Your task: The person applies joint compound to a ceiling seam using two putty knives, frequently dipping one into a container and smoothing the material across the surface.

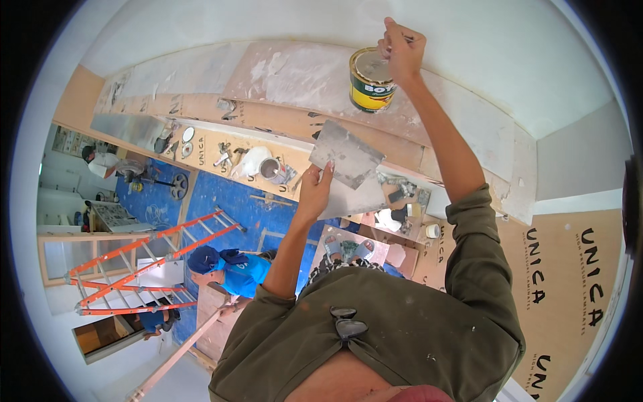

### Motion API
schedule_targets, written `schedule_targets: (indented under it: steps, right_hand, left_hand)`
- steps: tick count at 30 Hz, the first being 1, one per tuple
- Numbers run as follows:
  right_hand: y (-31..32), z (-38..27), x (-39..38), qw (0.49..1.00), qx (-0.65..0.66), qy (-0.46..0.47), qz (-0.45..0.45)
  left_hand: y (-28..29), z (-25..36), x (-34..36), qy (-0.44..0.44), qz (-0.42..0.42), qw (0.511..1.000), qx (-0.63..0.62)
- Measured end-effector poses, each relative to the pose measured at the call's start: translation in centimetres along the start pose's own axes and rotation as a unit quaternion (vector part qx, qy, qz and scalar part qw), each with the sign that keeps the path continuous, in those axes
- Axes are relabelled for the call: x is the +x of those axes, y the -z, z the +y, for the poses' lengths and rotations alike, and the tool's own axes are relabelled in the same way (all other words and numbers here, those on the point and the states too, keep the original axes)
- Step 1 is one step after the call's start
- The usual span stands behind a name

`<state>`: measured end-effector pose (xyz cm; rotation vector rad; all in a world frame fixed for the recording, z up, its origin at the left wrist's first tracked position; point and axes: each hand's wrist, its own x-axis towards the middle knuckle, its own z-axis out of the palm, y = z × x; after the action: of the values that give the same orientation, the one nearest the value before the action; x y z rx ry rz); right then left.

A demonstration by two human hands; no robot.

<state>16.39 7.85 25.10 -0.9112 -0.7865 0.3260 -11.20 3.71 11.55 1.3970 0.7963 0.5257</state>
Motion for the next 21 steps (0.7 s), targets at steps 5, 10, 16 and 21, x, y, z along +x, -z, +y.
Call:
schedule_targets:
  steps: [5, 10, 16, 21]
  right_hand:
    - [0.7, -0.7, 0.9, 0.993, -0.113, 0.014, -0.028]
    - [1.2, 0.8, 0.7, 0.997, 0.017, 0.039, -0.071]
    - [1.5, -1.2, 1.3, 0.992, -0.037, -0.043, -0.116]
    - [1.1, 0.7, 0.2, 0.994, -0.061, 0.083, -0.041]
  left_hand:
    - [0.2, -0.8, 0.2, -0.014, 0.009, 1.000, -0.009]
    - [-0.3, -0.2, 0.5, -0.043, 0.006, 0.999, -0.013]
    - [-0.4, 0.6, 0.9, -0.041, 0.006, 0.999, 0.006]
    - [-1.1, 1.1, 1.5, -0.054, -0.011, 0.998, 0.010]
